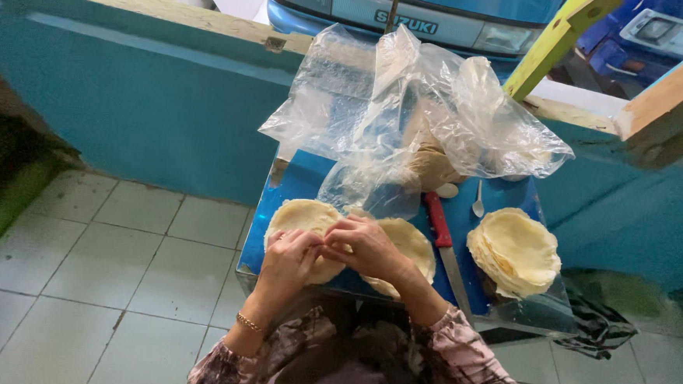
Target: The person sits at a small blue table and separates thin round pastry wrappers one at a time from a stack, peeling each sheet apart by hand and laying it onto a growing pile beside the stack. A knife and spoon rest on the table and plastic bags hold more wrappers.
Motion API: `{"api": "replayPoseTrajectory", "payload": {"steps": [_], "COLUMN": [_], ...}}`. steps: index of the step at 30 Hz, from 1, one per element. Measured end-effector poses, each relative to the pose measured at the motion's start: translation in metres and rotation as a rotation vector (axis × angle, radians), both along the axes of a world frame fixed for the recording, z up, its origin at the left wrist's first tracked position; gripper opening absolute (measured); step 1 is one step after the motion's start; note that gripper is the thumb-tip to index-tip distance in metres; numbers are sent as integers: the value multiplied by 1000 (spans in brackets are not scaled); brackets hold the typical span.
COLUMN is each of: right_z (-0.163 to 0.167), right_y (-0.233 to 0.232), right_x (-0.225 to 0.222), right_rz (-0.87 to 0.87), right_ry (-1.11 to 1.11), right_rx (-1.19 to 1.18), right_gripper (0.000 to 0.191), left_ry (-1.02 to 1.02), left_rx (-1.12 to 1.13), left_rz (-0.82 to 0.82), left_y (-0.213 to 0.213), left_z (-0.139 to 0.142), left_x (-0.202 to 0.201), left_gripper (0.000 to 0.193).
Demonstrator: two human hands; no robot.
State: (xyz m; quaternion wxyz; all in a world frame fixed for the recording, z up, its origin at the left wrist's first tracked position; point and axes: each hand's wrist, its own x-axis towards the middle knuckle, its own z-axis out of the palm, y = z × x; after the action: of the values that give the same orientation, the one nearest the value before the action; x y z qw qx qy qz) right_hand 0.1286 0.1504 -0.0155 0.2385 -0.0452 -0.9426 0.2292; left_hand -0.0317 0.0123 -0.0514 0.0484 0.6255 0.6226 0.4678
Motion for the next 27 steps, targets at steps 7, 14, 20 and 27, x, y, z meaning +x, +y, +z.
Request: {"api": "replayPoseTrajectory", "payload": {"steps": [7,14,20,27], "right_z": [-13,-4,-16,-16], "right_y": [11,1,20,34], "right_x": [-2,-21,-39,-30], "right_rz": [-238,-211,-334,-356], "right_ry": [-115,30,-16,57], "right_rx": [-211,-254,-470,-685], "right_gripper": [18,48,26,29], "left_ry": [278,25,53,155], "left_rx": [171,-124,-251,-203], "left_rz": [133,-188,-322,-265], "left_y": [-7,44,75,81], "left_z": [13,39,62,35], "left_x": [-47,-63,-73,-103], "left_gripper": [3,16,26,29]}}
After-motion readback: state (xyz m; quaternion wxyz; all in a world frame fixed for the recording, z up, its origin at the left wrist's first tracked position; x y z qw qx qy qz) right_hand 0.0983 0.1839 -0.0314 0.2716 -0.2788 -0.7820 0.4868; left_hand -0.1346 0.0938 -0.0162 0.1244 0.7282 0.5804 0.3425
